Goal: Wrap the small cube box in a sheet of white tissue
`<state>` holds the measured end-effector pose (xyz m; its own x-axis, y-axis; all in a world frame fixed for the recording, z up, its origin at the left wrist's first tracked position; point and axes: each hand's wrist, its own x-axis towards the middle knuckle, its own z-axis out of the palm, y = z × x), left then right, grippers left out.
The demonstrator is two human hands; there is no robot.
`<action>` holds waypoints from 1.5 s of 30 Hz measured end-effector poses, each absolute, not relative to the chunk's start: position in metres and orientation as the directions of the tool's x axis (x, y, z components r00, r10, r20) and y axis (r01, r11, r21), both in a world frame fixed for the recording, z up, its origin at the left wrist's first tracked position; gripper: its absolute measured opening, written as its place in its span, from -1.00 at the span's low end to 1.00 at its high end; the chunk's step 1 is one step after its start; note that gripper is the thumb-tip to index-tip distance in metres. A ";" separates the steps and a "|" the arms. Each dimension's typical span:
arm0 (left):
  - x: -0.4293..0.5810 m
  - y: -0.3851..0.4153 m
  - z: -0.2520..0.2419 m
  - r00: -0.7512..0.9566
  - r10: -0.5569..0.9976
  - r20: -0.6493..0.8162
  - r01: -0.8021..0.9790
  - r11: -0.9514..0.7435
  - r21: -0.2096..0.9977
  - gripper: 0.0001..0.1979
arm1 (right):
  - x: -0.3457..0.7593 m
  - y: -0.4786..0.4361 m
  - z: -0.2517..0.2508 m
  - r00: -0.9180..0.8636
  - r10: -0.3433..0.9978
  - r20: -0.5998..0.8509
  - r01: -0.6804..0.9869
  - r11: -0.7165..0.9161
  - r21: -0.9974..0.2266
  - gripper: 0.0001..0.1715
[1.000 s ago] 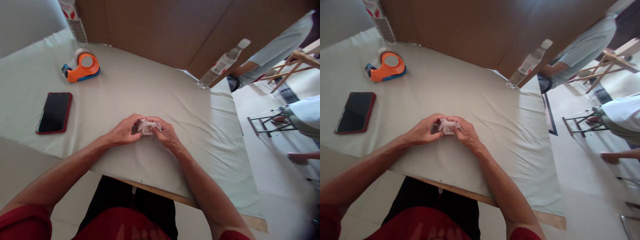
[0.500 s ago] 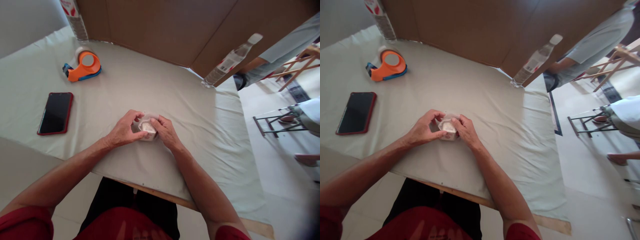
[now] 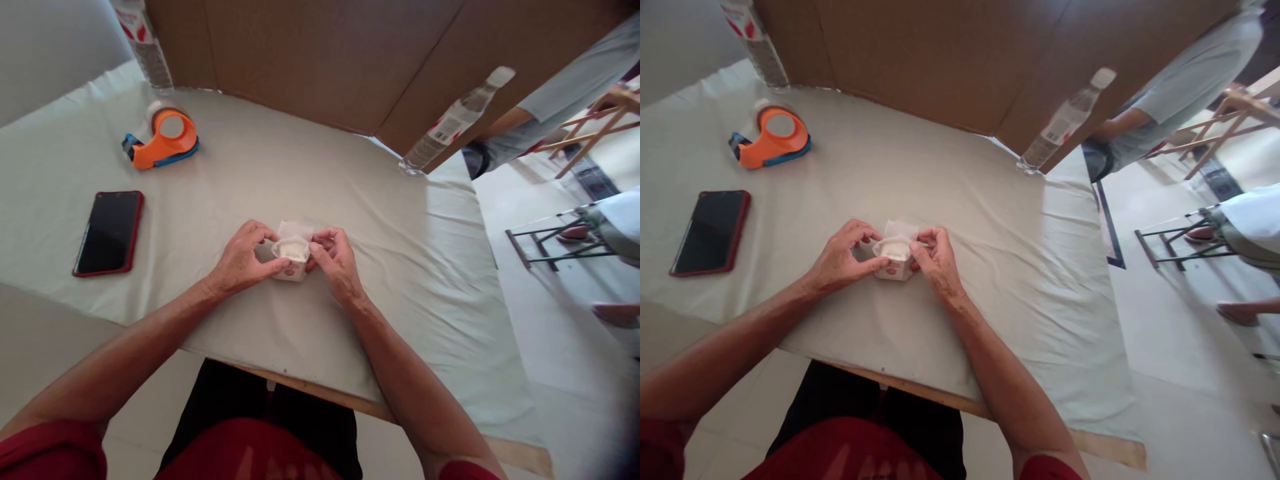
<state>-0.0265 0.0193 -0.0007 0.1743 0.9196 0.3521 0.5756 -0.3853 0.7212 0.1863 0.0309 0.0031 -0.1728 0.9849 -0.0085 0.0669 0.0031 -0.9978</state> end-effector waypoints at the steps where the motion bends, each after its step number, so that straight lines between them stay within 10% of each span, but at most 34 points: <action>1: -0.026 0.019 0.000 0.186 0.923 0.337 0.571 -0.381 0.728 -0.66 | 0.186 0.031 0.003 -0.178 0.984 0.002 0.080 0.017 -0.997 -0.44; 24: -0.027 0.020 0.000 0.370 0.859 0.354 0.321 -0.476 0.819 -0.78 | 0.188 0.038 0.009 -0.477 0.878 0.041 0.355 0.235 -0.905 -0.39; 30: -0.026 0.021 0.003 0.323 0.918 0.231 0.327 -0.337 0.883 -0.75 | 0.188 0.038 0.003 -0.303 0.953 0.006 0.289 0.098 -0.952 -0.55; 35: -0.025 0.023 0.007 0.285 0.953 0.100 0.313 -0.191 0.930 -0.70 | 0.182 0.048 -0.006 -0.152 0.987 -0.056 0.137 -0.035 -0.990 -0.31; 45: -0.027 0.028 0.005 0.326 0.944 -0.058 0.246 -0.026 0.969 -0.60 | 0.173 0.050 -0.002 -0.150 0.985 -0.089 0.089 -0.076 -0.993 -0.74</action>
<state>-0.0274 0.0278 0.0050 0.3260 0.9436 -0.0575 0.2459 -0.0259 0.9690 0.1734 0.0500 -0.0019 -0.1502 0.9846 -0.0894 0.0895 -0.0765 -0.9930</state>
